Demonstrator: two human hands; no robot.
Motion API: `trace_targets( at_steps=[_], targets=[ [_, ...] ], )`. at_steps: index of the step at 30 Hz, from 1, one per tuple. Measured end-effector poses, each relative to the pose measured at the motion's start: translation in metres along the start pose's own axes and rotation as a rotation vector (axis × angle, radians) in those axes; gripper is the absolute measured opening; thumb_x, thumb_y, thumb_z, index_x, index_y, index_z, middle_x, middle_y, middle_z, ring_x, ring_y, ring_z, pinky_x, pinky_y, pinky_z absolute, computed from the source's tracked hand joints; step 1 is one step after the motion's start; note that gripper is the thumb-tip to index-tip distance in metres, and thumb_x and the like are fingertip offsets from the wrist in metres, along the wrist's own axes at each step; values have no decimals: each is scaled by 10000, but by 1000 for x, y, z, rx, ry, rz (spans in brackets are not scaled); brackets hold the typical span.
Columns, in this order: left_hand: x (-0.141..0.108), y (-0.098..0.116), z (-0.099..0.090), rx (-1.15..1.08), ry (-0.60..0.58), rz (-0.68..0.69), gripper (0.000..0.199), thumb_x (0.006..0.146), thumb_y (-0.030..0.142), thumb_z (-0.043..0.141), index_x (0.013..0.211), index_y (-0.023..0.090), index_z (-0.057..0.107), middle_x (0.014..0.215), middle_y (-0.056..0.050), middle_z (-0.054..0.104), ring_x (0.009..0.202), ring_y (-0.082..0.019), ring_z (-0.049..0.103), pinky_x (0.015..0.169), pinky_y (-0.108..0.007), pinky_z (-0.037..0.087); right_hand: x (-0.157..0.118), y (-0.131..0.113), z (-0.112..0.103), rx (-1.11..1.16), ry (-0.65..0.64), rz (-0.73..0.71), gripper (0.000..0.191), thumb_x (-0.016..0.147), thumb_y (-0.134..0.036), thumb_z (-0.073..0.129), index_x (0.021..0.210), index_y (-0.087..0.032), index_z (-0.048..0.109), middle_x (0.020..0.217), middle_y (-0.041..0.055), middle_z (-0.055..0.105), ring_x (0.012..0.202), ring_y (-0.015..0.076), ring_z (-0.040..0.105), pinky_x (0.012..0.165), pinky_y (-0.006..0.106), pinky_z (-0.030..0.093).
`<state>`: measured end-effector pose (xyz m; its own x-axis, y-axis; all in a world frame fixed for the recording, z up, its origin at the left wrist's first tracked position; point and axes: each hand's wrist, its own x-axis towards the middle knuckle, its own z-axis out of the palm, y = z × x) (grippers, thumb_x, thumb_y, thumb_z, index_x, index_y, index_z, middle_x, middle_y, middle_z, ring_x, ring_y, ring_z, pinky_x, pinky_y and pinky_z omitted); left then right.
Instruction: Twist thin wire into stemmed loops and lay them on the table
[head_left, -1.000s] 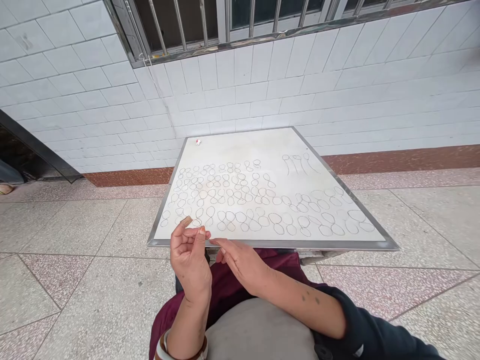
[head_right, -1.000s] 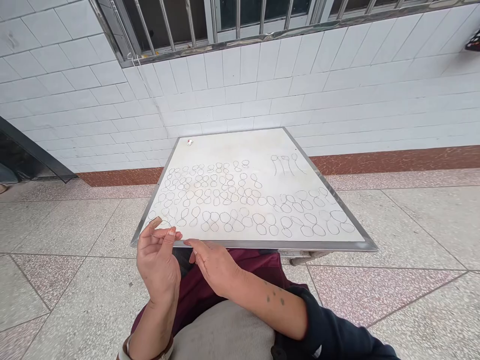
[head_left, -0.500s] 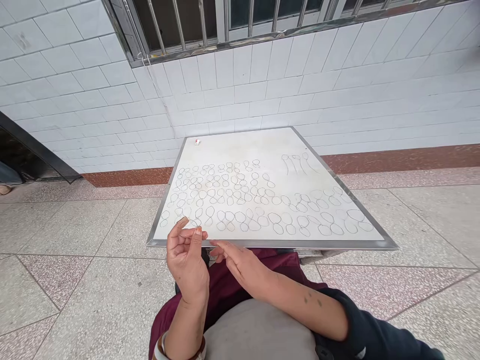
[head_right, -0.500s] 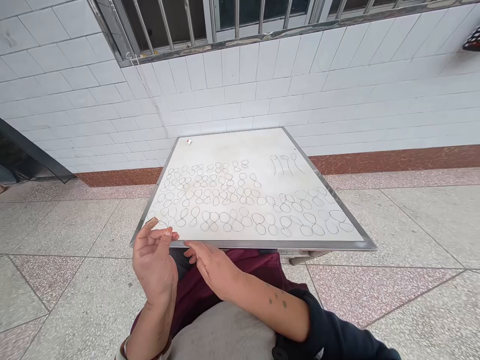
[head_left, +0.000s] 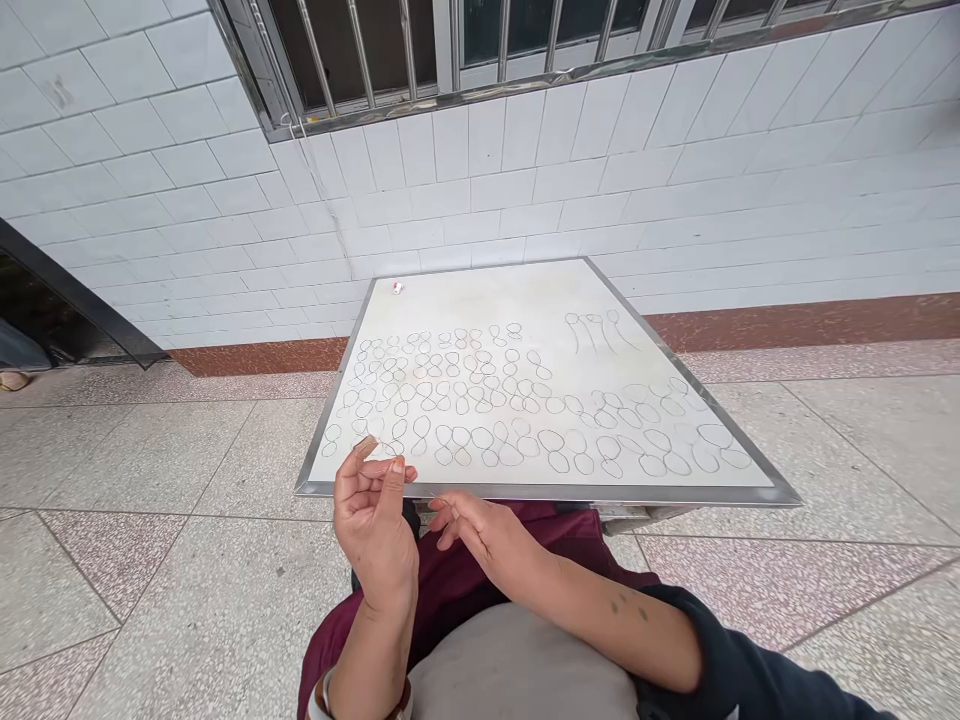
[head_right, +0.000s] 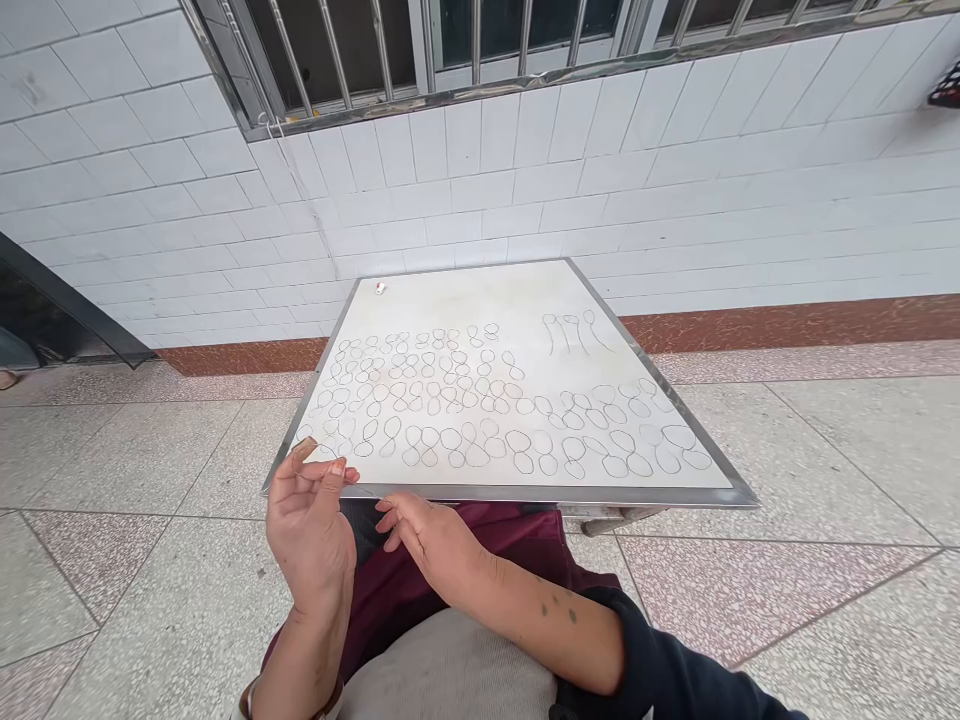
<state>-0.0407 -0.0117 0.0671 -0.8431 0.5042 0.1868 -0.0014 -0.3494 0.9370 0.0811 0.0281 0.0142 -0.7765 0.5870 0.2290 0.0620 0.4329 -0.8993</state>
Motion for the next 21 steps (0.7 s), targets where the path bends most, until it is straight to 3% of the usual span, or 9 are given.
trace_targets(
  at_steps=[7, 12, 17, 21],
  targets=[
    [-1, -3, -5, -31, -28, -41, 393, 753, 189, 735, 1133, 228, 638, 710, 58, 599, 655, -95, 614, 790, -268, 500, -11, 4, -8, -95, -51, -53, 298, 971, -130, 293, 1196, -181, 482, 965, 65, 701, 801, 141, 685, 780, 326, 557],
    [-11, -7, -2, -14, -74, -92, 490, 764, 220, 738, 1225, 244, 575, 747, 48, 634, 728, -113, 636, 845, -291, 493, -8, -15, -25, -491, 175, -102, 319, 942, -150, 397, 1244, -184, 495, 1109, 117, 672, 1017, 243, 633, 882, 454, 523],
    [-20, -8, 3, -74, -150, -186, 509, 773, 230, 733, 1243, 238, 541, 738, 47, 633, 759, -121, 646, 849, -299, 504, 12, -22, -21, -544, 279, -98, 206, 921, -267, 557, 1119, -211, 547, 881, 48, 705, 768, 188, 667, 622, 294, 525],
    [-19, -10, 1, -83, -210, -224, 516, 783, 234, 724, 1260, 237, 528, 740, 43, 628, 707, -107, 622, 793, -279, 517, 16, -13, -15, -527, 294, -95, 128, 947, -209, 496, 1058, -210, 561, 805, 17, 701, 716, 162, 657, 583, 254, 473]
  ],
)
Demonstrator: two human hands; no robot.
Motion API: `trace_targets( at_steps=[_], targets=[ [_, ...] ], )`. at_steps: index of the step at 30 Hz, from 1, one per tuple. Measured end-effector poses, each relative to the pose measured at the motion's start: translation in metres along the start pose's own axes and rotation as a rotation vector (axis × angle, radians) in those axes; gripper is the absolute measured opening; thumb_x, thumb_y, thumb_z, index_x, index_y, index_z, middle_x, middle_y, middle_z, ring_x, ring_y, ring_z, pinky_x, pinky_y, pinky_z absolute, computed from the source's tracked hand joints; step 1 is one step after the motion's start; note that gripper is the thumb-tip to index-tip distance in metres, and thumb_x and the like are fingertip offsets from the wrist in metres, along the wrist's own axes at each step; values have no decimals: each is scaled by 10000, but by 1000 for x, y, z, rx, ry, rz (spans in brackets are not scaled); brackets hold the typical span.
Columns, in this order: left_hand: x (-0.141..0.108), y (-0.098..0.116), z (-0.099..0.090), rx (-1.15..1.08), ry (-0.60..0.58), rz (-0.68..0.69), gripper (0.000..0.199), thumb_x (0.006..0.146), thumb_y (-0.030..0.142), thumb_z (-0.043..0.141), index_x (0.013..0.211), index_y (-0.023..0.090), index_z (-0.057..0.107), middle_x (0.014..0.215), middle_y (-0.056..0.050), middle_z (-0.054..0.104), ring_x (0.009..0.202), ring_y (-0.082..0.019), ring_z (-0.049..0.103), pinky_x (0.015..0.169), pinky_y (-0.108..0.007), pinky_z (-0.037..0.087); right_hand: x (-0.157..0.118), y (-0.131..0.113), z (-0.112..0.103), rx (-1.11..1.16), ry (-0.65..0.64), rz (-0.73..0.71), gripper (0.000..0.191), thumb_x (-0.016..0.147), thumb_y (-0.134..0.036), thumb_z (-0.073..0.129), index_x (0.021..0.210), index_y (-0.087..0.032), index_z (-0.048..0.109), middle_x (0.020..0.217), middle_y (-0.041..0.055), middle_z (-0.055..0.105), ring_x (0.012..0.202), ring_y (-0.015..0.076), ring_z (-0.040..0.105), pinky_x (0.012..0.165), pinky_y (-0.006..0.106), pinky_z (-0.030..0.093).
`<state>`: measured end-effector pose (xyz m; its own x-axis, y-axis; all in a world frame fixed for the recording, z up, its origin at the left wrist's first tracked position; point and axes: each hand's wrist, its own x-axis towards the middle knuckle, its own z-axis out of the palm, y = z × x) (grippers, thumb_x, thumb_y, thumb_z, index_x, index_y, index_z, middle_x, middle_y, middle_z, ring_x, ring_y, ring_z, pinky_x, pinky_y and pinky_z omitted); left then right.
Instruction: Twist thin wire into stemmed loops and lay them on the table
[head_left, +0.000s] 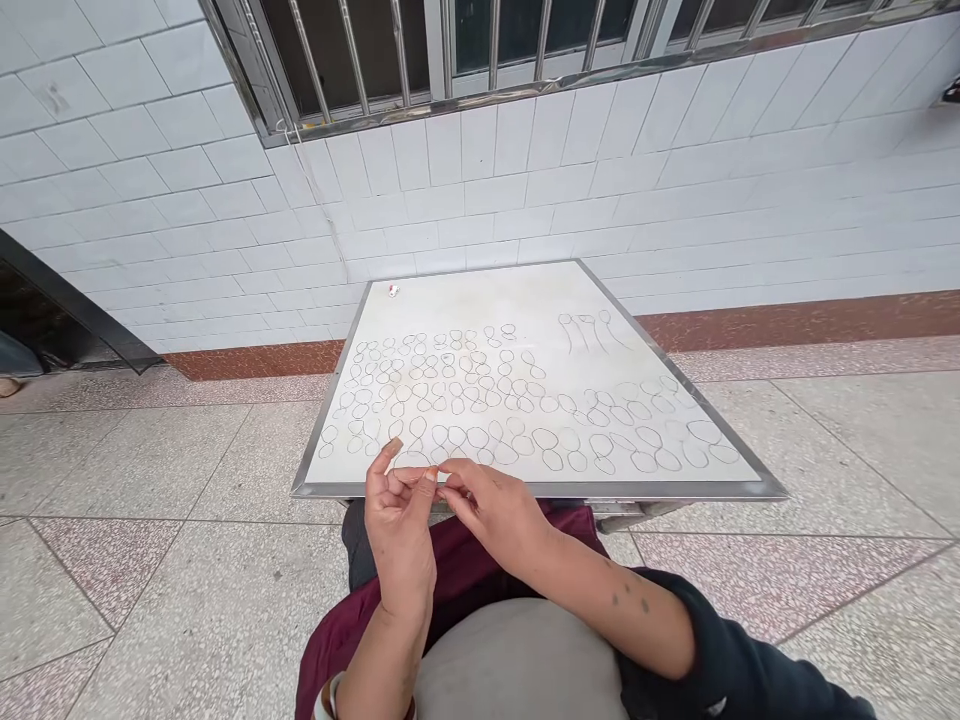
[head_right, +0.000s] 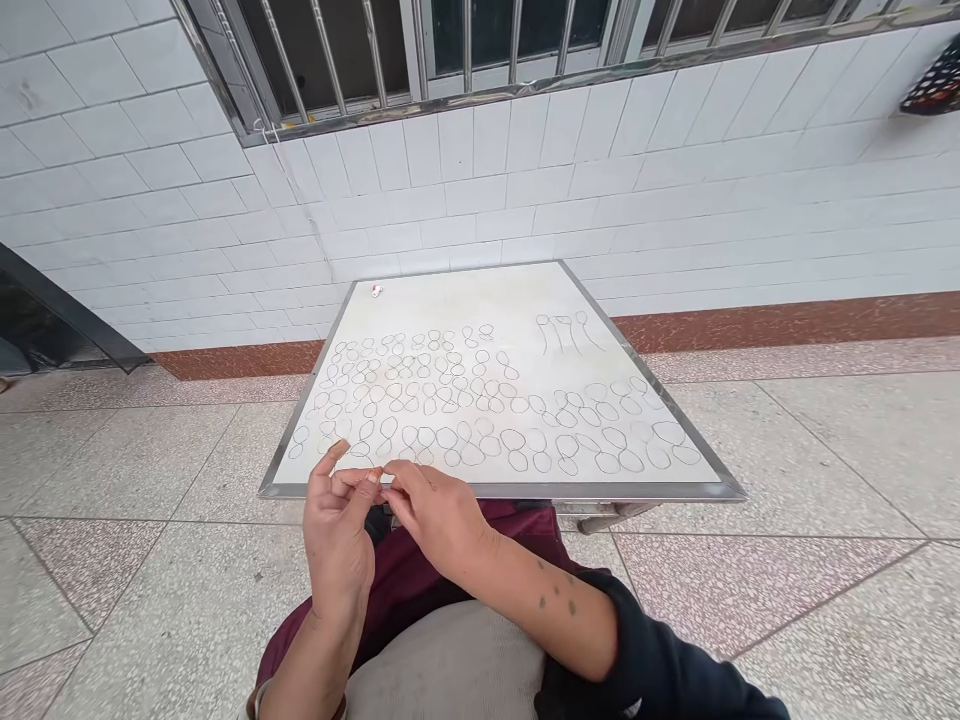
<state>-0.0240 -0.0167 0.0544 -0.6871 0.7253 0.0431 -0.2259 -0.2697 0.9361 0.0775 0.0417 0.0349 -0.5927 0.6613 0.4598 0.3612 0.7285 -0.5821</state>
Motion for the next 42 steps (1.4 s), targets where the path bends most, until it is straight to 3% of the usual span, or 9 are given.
trace_targets(
  at_steps=[8, 12, 18, 30, 42],
  targets=[
    [4, -2, -9, 77, -163, -45, 485, 804, 282, 701, 1266, 259, 554, 936, -31, 685, 905, -150, 618, 864, -304, 496, -6, 8, -4, -18, 1, -32, 188, 991, -233, 418, 967, -202, 602, 796, 13, 672, 691, 137, 616, 608, 240, 437],
    [5, -2, -14, 85, -159, -36, 436, 818, 288, 685, 1238, 254, 575, 998, -50, 676, 918, -161, 614, 842, -316, 509, -6, 10, -7, -42, 12, -29, 201, 991, -246, 434, 1006, -212, 632, 802, 13, 676, 700, 130, 620, 614, 229, 427],
    [7, -1, -14, 122, -118, -38, 367, 808, 292, 699, 1160, 227, 617, 909, -28, 670, 845, -136, 606, 805, -280, 508, -7, 12, -5, -142, 61, -91, 191, 974, -217, 468, 983, -212, 659, 737, -3, 659, 642, 113, 590, 551, 221, 381],
    [11, -9, -14, 44, -129, -131, 388, 783, 217, 722, 1152, 206, 602, 711, 47, 592, 653, -77, 545, 718, -221, 473, -8, 12, -3, -174, 91, -165, 199, 948, -137, 483, 914, -204, 667, 757, -5, 670, 686, 112, 598, 567, 224, 386],
    [10, -12, -9, 232, -104, -80, 368, 808, 302, 695, 1159, 251, 598, 672, 70, 528, 631, -79, 532, 710, -220, 474, -7, 17, 6, -204, 133, -192, 177, 937, -154, 470, 855, -179, 625, 684, -2, 641, 629, 114, 578, 536, 232, 360]
  ],
)
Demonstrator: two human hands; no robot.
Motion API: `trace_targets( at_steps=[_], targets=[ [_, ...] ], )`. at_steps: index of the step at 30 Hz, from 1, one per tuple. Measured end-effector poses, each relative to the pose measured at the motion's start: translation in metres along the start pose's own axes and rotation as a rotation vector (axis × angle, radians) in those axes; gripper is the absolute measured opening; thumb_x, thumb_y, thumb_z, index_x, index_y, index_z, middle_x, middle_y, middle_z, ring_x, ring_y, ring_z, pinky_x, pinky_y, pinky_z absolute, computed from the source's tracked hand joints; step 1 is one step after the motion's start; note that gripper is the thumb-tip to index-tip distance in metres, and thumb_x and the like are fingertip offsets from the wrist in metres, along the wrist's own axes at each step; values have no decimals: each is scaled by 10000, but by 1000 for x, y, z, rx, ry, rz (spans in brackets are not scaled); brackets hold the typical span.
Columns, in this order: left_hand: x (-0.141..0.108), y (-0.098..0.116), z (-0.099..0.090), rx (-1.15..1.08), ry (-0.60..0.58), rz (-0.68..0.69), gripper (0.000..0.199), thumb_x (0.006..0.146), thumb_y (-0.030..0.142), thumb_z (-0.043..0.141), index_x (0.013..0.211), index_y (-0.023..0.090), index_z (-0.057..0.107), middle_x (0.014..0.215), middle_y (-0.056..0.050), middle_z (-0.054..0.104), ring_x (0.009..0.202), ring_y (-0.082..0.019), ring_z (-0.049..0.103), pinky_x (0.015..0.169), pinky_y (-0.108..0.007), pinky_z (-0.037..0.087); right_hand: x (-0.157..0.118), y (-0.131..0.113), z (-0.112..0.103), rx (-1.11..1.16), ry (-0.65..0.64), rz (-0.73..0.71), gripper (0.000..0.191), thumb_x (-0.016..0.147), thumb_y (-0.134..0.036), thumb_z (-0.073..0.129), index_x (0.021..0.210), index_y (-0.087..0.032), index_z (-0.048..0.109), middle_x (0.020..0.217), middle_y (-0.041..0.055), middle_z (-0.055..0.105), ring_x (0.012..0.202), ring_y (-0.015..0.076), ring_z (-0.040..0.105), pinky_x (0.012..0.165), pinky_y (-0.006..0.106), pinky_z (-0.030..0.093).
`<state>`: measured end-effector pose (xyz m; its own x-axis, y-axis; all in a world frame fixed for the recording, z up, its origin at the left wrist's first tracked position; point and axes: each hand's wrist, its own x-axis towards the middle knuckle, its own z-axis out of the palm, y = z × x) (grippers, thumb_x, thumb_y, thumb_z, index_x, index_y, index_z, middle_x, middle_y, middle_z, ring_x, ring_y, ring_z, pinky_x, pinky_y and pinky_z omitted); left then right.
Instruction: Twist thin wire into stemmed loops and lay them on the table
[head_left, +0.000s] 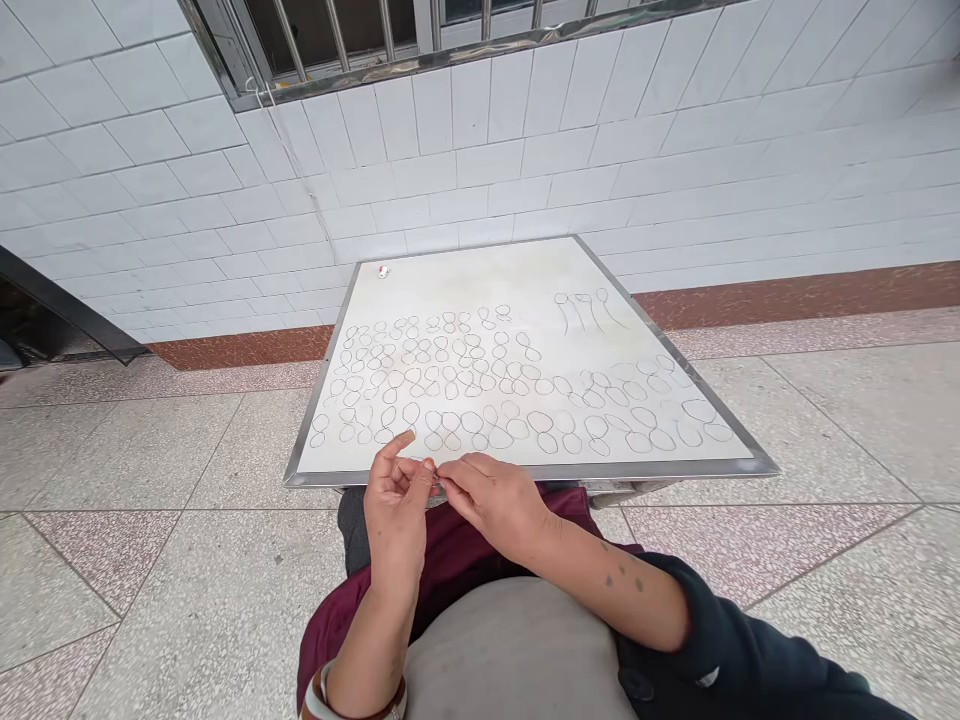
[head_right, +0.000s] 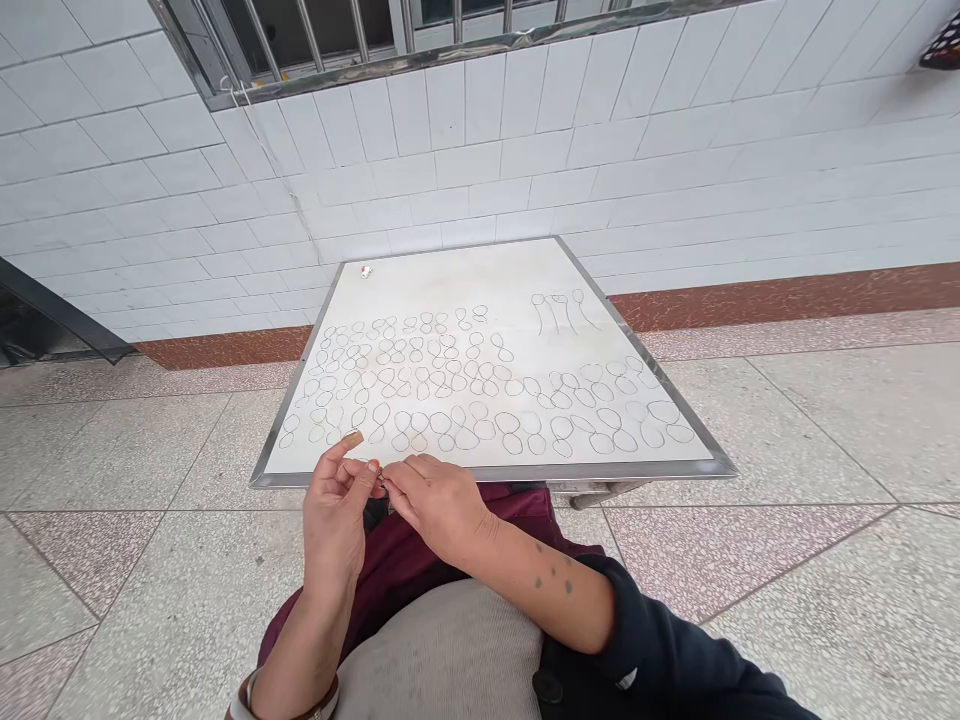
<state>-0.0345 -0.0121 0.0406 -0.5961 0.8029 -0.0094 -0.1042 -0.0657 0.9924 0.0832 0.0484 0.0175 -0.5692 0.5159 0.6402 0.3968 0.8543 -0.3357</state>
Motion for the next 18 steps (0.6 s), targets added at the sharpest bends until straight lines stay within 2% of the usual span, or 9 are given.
trace_targets(
  at_steps=[8, 18],
  targets=[
    [-1, 0, 6, 17, 71, 7, 269, 817, 292, 682, 1079, 241, 657, 676, 65, 515, 631, -67, 525, 721, -203, 486, 2, -1, 9, -98, 47, 29, 165, 913, -162, 491, 779, -184, 584, 636, -15, 589, 560, 108, 517, 490, 242, 306],
    [1, -10, 11, -80, 127, -17, 229, 771, 279, 732, 982, 195, 706, 702, 46, 567, 640, -81, 573, 713, -222, 503, 1, 2, 14, -7, 62, 79, 190, 837, -72, 465, 709, -194, 530, 601, -42, 531, 546, 89, 456, 492, 226, 262]
  ],
)
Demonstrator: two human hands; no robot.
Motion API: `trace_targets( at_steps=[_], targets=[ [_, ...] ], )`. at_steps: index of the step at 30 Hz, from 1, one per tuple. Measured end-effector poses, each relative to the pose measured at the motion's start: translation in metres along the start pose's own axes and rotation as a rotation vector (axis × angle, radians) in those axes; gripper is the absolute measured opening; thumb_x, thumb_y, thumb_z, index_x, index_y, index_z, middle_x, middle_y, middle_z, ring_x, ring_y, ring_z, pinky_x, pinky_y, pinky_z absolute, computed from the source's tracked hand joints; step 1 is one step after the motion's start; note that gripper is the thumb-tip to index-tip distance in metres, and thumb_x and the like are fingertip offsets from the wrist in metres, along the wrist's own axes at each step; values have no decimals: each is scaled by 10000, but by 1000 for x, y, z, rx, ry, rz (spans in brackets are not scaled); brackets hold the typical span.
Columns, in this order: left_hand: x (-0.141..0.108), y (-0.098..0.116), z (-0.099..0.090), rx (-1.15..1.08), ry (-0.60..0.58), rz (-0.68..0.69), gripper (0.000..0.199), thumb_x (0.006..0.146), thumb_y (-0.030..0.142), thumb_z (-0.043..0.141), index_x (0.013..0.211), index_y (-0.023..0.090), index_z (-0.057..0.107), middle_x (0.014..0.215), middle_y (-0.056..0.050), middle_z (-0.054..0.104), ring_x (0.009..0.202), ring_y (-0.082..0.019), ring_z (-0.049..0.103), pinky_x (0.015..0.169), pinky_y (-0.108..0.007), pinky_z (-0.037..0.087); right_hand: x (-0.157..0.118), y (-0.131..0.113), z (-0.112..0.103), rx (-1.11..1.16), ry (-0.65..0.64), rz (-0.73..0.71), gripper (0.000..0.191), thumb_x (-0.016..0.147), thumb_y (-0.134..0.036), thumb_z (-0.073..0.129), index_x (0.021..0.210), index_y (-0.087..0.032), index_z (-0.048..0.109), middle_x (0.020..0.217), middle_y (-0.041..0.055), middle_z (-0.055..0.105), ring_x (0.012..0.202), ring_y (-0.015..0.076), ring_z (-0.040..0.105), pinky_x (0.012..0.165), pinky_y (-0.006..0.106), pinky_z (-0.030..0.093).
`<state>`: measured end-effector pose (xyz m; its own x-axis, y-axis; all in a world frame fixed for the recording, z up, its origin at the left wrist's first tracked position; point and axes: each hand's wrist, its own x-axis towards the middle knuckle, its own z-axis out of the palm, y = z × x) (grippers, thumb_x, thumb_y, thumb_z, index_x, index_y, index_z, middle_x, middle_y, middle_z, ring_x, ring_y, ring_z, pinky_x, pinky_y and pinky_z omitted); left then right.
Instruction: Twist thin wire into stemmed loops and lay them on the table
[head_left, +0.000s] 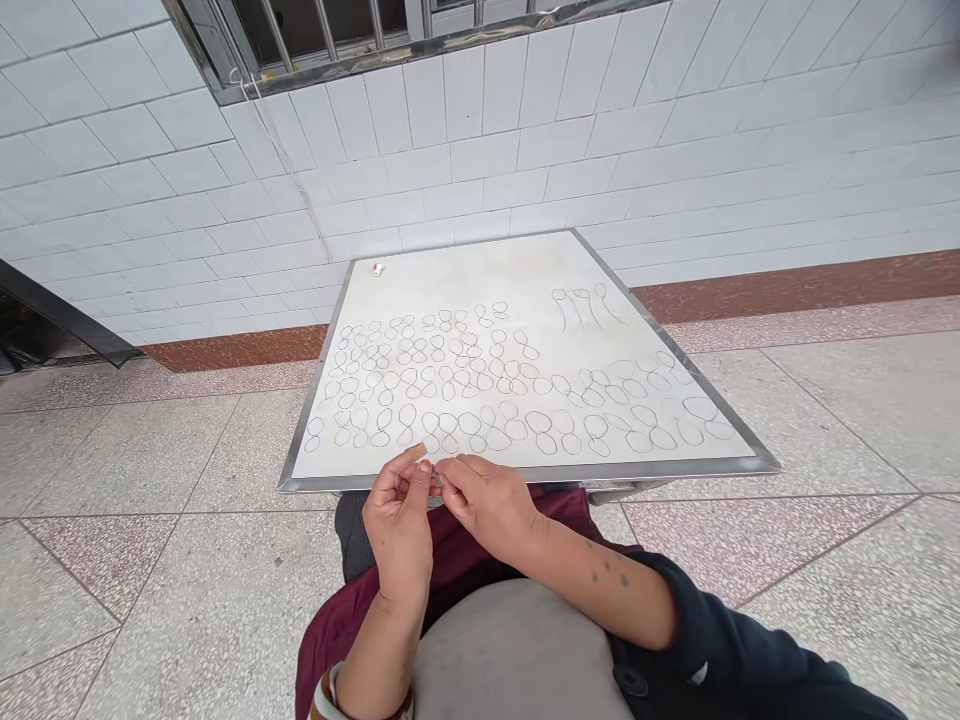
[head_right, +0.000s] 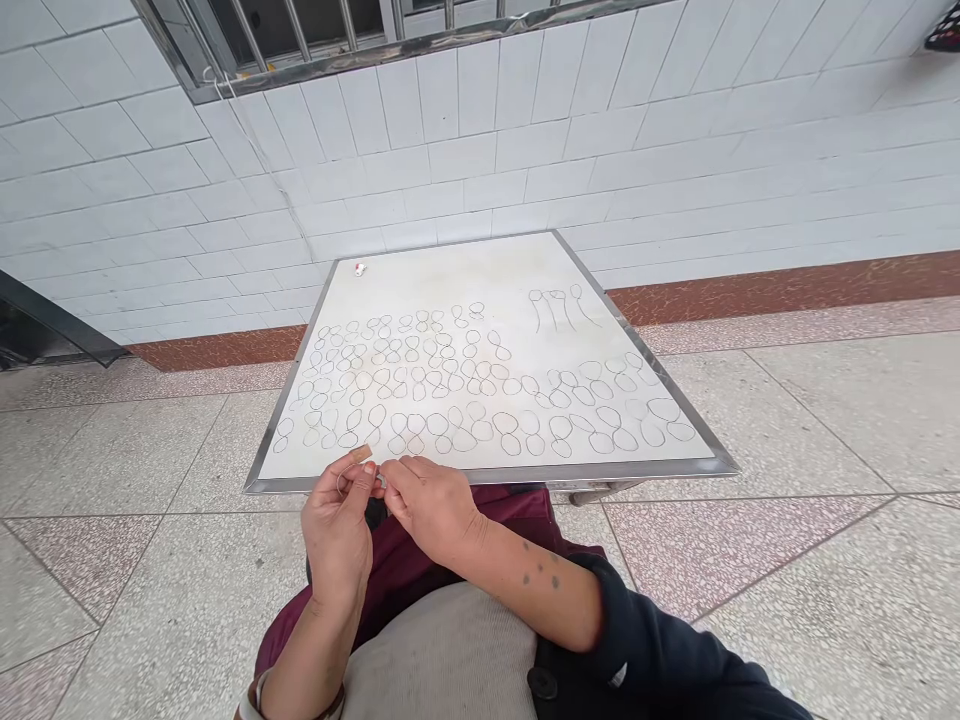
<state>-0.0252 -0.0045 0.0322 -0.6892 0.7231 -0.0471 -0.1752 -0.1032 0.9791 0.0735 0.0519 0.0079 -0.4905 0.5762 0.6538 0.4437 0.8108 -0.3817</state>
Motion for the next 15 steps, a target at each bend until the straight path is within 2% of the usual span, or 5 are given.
trace_targets(
  at_steps=[5, 8, 11, 15],
  targets=[
    [2, -2, 0, -14, -7, -20, 227, 762, 287, 740, 967, 195, 710, 711, 44, 590, 626, -78, 574, 693, -223, 501, -1, 2, -1, 37, -45, 51, 209, 840, -71, 445, 699, -199, 531, 595, -38, 509, 536, 97, 445, 480, 232, 248],
    [3, -1, -1, -9, -16, -31, 228, 760, 290, 743, 964, 193, 713, 730, 40, 608, 620, -75, 574, 688, -223, 498, -1, 3, -4, 87, -130, 74, 193, 899, -113, 428, 820, -203, 578, 649, -23, 561, 575, 111, 495, 497, 230, 288],
    [3, 0, -2, -15, -8, -22, 222, 756, 286, 746, 955, 193, 715, 740, 36, 620, 616, -74, 572, 690, -226, 497, -1, 3, -4, 130, -140, 69, 197, 907, -111, 413, 929, -196, 590, 685, -8, 589, 612, 122, 528, 525, 227, 334],
    [2, -1, -1, -15, -16, -16, 223, 760, 292, 743, 959, 194, 717, 739, 30, 622, 619, -81, 572, 681, -232, 495, -3, 3, -2, 117, -113, 96, 196, 857, -82, 417, 832, -198, 573, 619, -28, 542, 548, 114, 482, 496, 223, 307]
  ],
)
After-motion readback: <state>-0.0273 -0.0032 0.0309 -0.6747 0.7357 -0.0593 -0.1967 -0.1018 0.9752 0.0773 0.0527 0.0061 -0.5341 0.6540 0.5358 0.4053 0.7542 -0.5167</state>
